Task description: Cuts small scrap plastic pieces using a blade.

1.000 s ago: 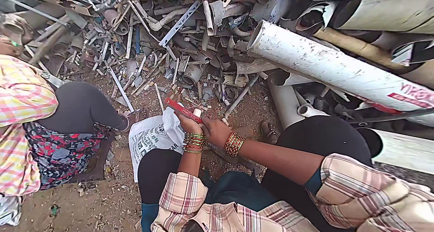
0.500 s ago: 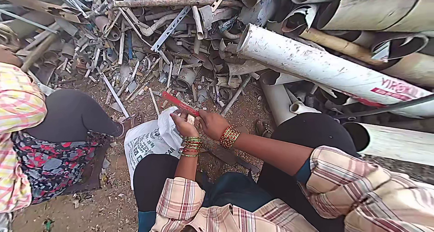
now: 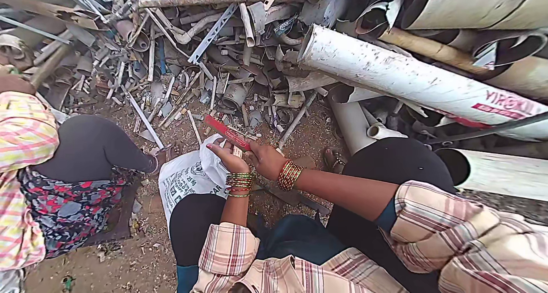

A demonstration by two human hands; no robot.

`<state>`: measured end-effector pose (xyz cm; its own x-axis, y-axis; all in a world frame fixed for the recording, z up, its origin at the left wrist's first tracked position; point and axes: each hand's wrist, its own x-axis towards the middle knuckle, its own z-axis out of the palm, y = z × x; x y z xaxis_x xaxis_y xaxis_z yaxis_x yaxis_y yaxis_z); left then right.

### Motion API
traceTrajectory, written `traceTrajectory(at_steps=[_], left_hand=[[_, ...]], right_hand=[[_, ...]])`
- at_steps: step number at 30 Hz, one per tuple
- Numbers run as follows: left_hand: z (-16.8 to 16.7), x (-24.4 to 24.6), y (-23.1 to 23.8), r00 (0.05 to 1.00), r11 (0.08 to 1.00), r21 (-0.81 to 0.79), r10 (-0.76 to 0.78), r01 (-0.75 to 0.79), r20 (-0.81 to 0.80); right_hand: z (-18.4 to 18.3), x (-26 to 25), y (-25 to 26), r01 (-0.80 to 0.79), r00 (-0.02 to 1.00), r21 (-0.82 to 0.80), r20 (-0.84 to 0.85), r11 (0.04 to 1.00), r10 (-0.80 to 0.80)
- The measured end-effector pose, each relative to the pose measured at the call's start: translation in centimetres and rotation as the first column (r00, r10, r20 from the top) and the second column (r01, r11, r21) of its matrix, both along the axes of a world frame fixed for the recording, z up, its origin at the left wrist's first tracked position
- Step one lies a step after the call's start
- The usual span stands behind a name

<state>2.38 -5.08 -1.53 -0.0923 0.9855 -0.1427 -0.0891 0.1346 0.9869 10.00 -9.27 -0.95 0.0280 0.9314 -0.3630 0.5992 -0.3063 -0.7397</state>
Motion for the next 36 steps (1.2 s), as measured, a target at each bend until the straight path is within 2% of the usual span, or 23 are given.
traceTrajectory(at_steps=[3,8,12,15,18,21,23,28,30,33,36], left_hand=[[-0.4,-0.2,0.1,0.998,0.997,0.049,-0.058,0.056,0.027],[-2.4,-0.3,1.5,0.997,0.992,0.125,-0.029,0.021,0.065],[-1.9,-0.3,1.4,0.999,0.997,0.081,0.015,-0.02,0.052],[-2.2,-0.3,1.4,0.999,0.996,0.083,-0.034,0.031,0.043],[-2.4,-0.2,1.3,0.999,0.998,0.07,-0.004,0.0,0.045],[-2.1,-0.2,1.5,0.992,0.997,0.039,0.066,-0.07,0.11],[-2.3,-0.4,1.7,0.994,0.999,0.035,0.038,-0.042,0.106],[-1.5,0.1,0.7,1.0,0.998,0.058,0.025,-0.026,0.008],[-1.3,-0.3,0.4,1.0,0.998,0.07,0.009,-0.011,0.018],[-2.5,-0.4,1.8,0.989,0.996,0.056,0.056,-0.064,0.136],[-2.1,-0.2,1.6,0.996,0.999,0.02,0.048,-0.05,0.074]], right_hand=[[-0.3,0.8,0.2,-0.003,1.0,0.061,0.006,0.998,0.003],[-0.9,0.8,0.1,0.022,0.999,0.107,-0.037,0.994,-0.018],[-0.3,0.7,-0.1,-0.098,0.994,0.074,-0.037,0.992,0.101],[-1.1,1.5,0.5,-0.025,1.0,0.128,-0.015,0.991,0.027],[-1.0,1.3,0.4,-0.001,1.0,0.107,-0.017,0.994,0.003],[-0.5,0.3,-0.3,-0.122,0.992,0.077,-0.025,0.99,0.124],[-0.3,0.3,-0.3,-0.165,0.986,0.057,0.006,0.985,0.165],[-0.8,1.6,0.9,0.003,0.999,0.097,0.054,0.995,-0.009],[-0.5,1.0,0.3,-0.031,0.999,0.085,0.036,0.996,0.028],[-0.2,-0.2,-0.4,-0.142,0.99,0.056,0.012,0.988,0.141],[-0.3,0.6,0.2,-0.12,0.991,0.065,0.073,0.991,0.115]])
